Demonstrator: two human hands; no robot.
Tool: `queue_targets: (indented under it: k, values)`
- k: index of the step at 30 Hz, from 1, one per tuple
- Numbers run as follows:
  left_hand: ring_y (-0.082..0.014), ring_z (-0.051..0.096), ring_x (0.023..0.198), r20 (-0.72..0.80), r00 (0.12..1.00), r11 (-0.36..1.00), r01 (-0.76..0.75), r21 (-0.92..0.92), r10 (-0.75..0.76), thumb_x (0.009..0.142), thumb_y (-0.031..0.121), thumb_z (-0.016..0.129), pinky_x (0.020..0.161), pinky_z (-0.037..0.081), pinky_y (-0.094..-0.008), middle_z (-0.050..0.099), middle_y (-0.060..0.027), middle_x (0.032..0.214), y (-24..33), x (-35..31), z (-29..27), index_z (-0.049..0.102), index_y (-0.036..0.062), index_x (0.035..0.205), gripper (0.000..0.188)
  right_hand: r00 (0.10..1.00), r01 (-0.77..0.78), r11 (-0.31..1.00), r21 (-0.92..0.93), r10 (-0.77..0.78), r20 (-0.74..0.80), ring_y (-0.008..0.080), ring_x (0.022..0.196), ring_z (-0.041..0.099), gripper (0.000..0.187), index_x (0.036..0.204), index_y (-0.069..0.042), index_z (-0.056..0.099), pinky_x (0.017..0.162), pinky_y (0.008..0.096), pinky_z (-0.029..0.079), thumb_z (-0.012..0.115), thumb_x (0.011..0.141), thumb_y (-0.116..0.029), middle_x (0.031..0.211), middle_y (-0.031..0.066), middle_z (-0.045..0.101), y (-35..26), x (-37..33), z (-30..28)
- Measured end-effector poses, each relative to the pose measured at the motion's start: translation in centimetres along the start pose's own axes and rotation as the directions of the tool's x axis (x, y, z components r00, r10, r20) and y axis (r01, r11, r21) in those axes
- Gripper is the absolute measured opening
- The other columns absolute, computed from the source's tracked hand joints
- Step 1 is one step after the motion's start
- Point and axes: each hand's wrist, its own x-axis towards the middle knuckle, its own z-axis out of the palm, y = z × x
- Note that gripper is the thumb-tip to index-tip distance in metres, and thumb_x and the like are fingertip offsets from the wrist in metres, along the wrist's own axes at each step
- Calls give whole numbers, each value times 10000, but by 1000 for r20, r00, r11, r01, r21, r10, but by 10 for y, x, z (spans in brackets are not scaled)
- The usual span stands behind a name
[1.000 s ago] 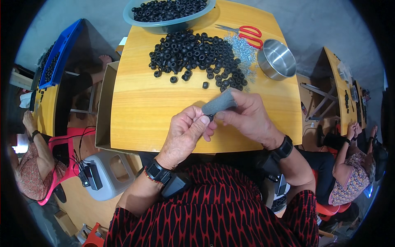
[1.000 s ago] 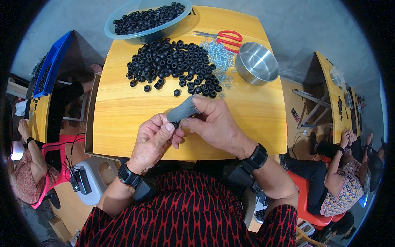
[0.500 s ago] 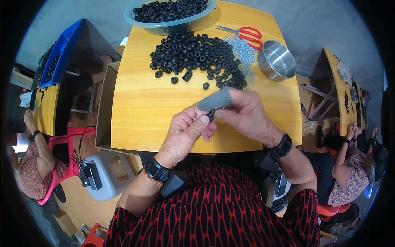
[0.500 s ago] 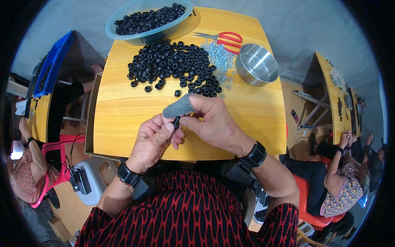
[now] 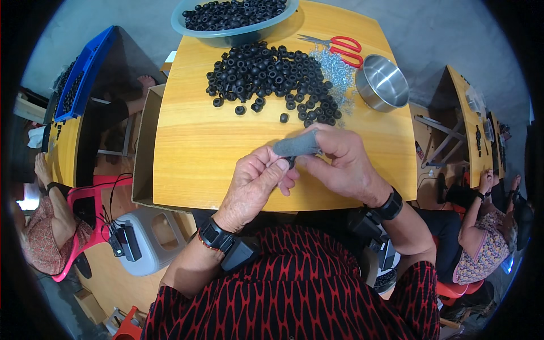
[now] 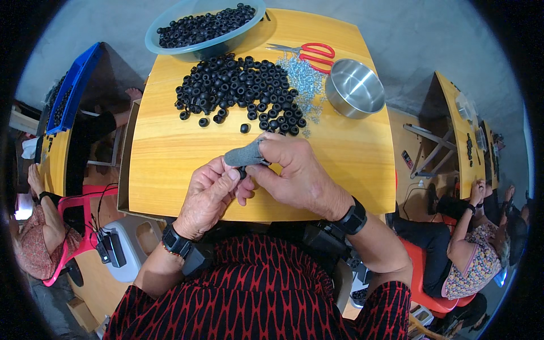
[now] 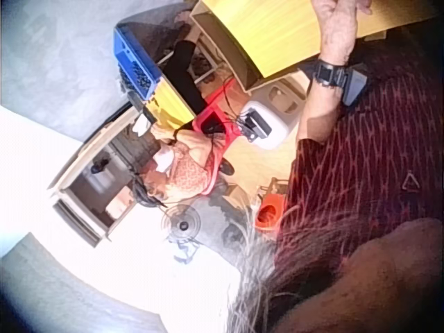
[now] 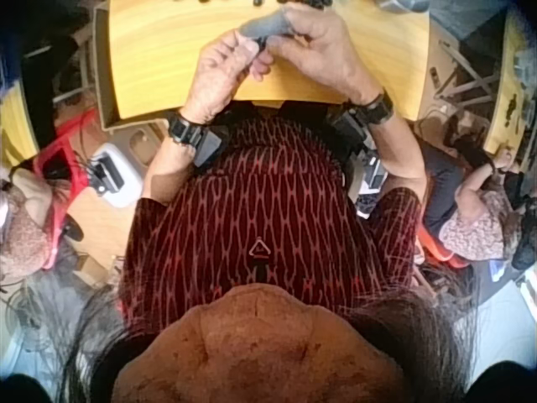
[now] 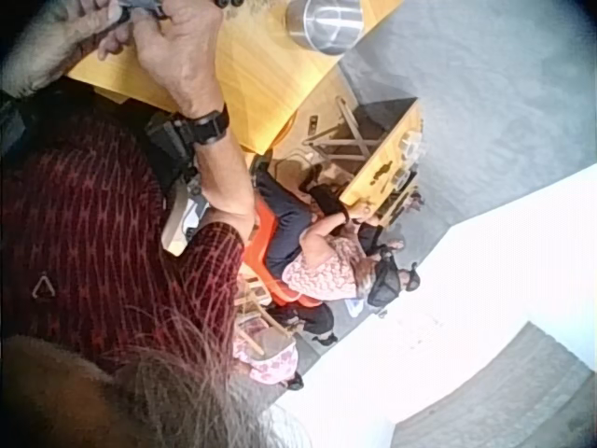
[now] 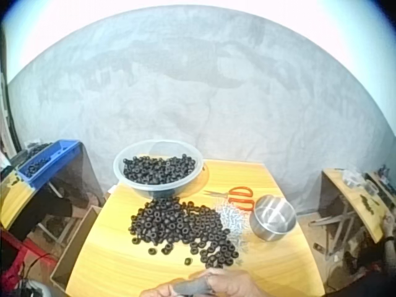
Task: Manually deburring and cleaning small black rubber rings using an abrasive block at a workstation.
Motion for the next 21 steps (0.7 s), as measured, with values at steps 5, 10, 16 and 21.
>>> queue_targets:
  k: [5, 10, 16, 21]
  values:
    - [-163, 664, 781, 2, 1000, 1000, 0, 0, 0, 1024, 182, 560, 679, 525, -275, 695, -104, 926, 0, 0, 0, 581, -3, 1124, 211, 992, -126, 991, 51, 126, 15, 174, 762, 650, 198, 1024, -35, 712, 674, 312, 512, 650, 848, 30, 817, 74, 662, -3, -3, -2]
    - [-161, 664, 783, -5, 1000, 1000, -4, 5, 5, 1020, 164, 566, 684, 527, -274, 694, -106, 944, 1, -2, 0, 582, 0, 1126, 195, 969, -233, 892, 389, 246, 16, 82, 821, 669, 219, 1067, -9, 716, 745, 246, 541, 634, 873, 51, 907, 38, 719, -4, -1, 4]
    - [-158, 660, 786, -8, 1000, 1000, -15, 5, 15, 1015, 147, 575, 681, 527, -267, 690, -100, 943, 1, -2, 2, 582, 2, 1130, 185, 960, -263, 859, 440, 277, 33, 87, 787, 664, 207, 1081, 4, 701, 731, 246, 542, 603, 907, 59, 895, 40, 709, -4, -6, 8]
    - [-143, 642, 762, -27, 999, 999, -31, -12, 31, 1008, 155, 592, 662, 514, -248, 684, -84, 921, -2, -3, 4, 587, 28, 1109, 162, 970, -191, 901, 390, 235, -68, 95, 810, 656, 210, 1089, -13, 703, 734, 252, 539, 606, 914, 51, 918, 34, 695, -1, -12, 18]
